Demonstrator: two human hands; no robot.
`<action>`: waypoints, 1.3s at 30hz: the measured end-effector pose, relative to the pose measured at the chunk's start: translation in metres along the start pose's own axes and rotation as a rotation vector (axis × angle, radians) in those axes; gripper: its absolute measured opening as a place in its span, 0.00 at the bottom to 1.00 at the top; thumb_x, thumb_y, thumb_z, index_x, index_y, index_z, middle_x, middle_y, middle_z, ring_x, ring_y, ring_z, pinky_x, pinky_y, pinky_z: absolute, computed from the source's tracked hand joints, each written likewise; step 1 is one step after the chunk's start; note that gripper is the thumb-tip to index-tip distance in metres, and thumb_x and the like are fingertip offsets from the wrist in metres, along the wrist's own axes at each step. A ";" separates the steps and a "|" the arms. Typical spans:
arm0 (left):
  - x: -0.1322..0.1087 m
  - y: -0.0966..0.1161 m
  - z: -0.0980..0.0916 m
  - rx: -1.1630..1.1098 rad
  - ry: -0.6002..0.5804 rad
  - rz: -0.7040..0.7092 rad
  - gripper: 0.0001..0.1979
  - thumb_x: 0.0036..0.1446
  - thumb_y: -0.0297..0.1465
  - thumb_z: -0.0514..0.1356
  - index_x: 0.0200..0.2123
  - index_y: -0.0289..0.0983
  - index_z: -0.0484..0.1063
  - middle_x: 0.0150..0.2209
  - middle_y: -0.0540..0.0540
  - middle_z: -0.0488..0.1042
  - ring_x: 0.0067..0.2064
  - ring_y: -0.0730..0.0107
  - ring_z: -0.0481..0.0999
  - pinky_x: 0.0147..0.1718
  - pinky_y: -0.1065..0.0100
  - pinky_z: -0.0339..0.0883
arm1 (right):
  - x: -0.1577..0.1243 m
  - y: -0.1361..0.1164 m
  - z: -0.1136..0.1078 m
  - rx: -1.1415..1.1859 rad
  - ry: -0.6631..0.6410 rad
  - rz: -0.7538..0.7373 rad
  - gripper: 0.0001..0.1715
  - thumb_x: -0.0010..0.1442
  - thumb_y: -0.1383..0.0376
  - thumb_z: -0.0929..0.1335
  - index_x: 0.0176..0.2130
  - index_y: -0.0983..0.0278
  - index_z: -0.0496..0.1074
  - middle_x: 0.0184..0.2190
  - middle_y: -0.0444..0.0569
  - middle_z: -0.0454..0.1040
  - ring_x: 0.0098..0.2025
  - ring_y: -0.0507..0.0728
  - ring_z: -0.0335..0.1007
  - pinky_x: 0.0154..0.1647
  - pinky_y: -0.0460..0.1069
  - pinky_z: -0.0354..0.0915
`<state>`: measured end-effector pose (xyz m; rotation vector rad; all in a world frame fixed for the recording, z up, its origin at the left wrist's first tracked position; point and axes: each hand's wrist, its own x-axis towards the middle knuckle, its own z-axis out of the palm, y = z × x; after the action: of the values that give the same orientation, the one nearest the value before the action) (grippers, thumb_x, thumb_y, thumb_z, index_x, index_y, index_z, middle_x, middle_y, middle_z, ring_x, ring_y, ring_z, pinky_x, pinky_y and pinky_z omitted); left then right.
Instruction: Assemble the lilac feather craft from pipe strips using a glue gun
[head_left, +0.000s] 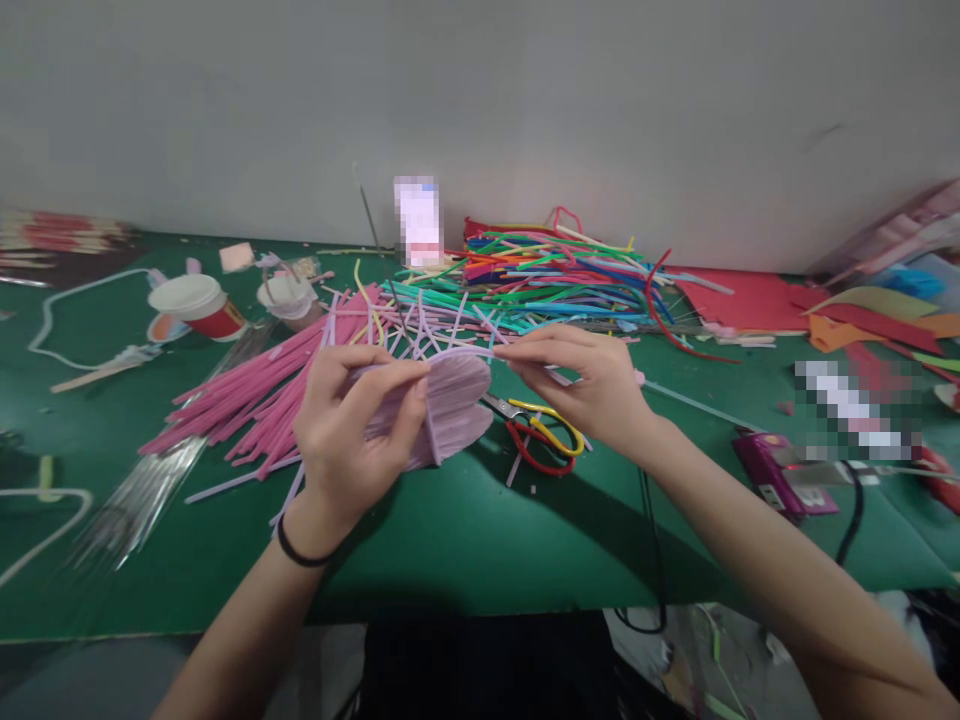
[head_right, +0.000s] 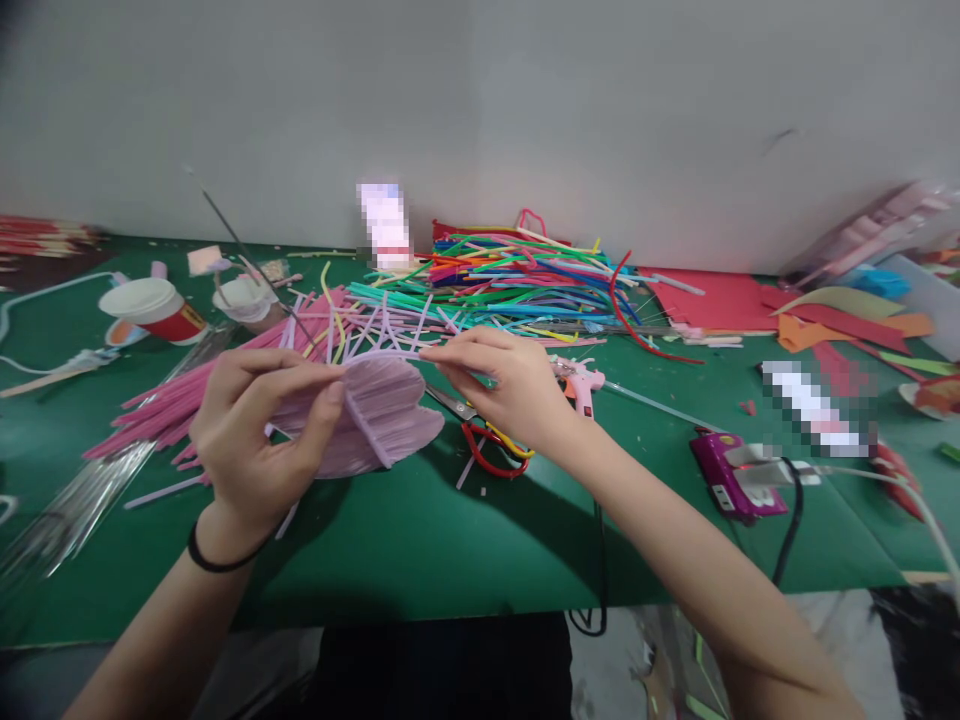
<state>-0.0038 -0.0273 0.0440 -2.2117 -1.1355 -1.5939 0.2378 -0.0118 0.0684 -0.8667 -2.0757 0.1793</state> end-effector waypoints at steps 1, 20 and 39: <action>0.000 0.000 0.000 0.000 0.004 0.003 0.12 0.56 0.25 0.66 0.42 0.45 0.77 0.37 0.46 0.72 0.40 0.61 0.76 0.39 0.57 0.73 | 0.000 0.000 0.000 0.002 0.000 0.000 0.15 0.65 0.70 0.67 0.46 0.57 0.80 0.39 0.48 0.82 0.40 0.53 0.78 0.43 0.49 0.73; 0.000 -0.007 -0.001 0.009 0.029 -0.014 0.09 0.57 0.27 0.66 0.41 0.44 0.77 0.36 0.47 0.72 0.39 0.64 0.76 0.35 0.56 0.74 | -0.014 0.001 0.014 0.212 0.034 0.196 0.15 0.63 0.69 0.67 0.46 0.57 0.80 0.39 0.47 0.82 0.40 0.54 0.77 0.39 0.49 0.74; -0.004 -0.018 -0.005 0.003 0.004 -0.046 0.08 0.60 0.27 0.62 0.43 0.40 0.78 0.38 0.47 0.74 0.42 0.60 0.76 0.36 0.50 0.73 | -0.024 0.002 0.032 0.160 0.058 0.045 0.18 0.66 0.70 0.65 0.52 0.61 0.77 0.40 0.51 0.79 0.39 0.52 0.75 0.39 0.46 0.71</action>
<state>-0.0205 -0.0194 0.0376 -2.1950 -1.1948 -1.6119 0.2238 -0.0199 0.0322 -0.8126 -1.9599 0.3359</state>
